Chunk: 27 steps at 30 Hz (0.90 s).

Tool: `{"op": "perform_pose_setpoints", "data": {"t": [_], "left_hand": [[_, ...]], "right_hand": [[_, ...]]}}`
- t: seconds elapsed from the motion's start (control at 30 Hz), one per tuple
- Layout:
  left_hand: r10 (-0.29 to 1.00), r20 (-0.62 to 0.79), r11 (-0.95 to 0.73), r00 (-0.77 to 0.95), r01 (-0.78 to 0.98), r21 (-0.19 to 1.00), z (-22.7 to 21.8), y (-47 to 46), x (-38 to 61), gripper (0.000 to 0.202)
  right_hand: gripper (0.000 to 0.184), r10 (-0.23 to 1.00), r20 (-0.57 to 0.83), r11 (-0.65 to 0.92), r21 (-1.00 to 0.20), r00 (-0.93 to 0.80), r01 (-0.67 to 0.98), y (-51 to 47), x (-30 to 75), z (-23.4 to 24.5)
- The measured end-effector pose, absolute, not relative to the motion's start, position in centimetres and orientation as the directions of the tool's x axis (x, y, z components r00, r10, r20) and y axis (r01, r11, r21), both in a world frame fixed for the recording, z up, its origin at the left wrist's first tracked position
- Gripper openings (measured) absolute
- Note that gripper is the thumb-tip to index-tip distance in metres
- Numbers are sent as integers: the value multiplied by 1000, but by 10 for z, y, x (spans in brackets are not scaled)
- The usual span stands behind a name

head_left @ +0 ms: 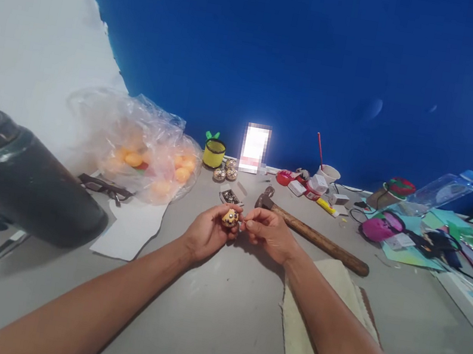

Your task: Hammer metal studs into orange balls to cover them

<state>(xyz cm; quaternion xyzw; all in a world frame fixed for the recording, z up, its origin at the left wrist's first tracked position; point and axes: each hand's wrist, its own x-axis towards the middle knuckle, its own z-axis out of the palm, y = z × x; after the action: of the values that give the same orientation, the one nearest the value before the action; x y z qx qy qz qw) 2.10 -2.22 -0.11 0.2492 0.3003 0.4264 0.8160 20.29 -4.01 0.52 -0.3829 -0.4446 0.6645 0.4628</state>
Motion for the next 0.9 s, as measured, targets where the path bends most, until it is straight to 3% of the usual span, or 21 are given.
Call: {"op": "perform_pose_setpoints", "data": {"t": [0.43, 0.53, 0.7, 0.9], "left_hand": [[820, -302, 552, 487, -531, 643, 2, -24, 22, 19], [834, -257, 503, 487, -483, 717, 2, -25, 21, 25], [894, -143, 276, 425, -270, 922, 3, -30, 23, 37], [917, -35, 101, 398, -146, 984, 6, -34, 24, 42]], "right_hand": [[37, 965, -91, -150, -960, -245, -237, -42, 204, 6], [37, 968, -89, -146, -961, -237, -234, -41, 205, 5], [39, 973, -97, -144, -963, -209, -226, -40, 206, 4], [39, 968, -96, -147, -966, -231, -213, -40, 205, 8]]}}
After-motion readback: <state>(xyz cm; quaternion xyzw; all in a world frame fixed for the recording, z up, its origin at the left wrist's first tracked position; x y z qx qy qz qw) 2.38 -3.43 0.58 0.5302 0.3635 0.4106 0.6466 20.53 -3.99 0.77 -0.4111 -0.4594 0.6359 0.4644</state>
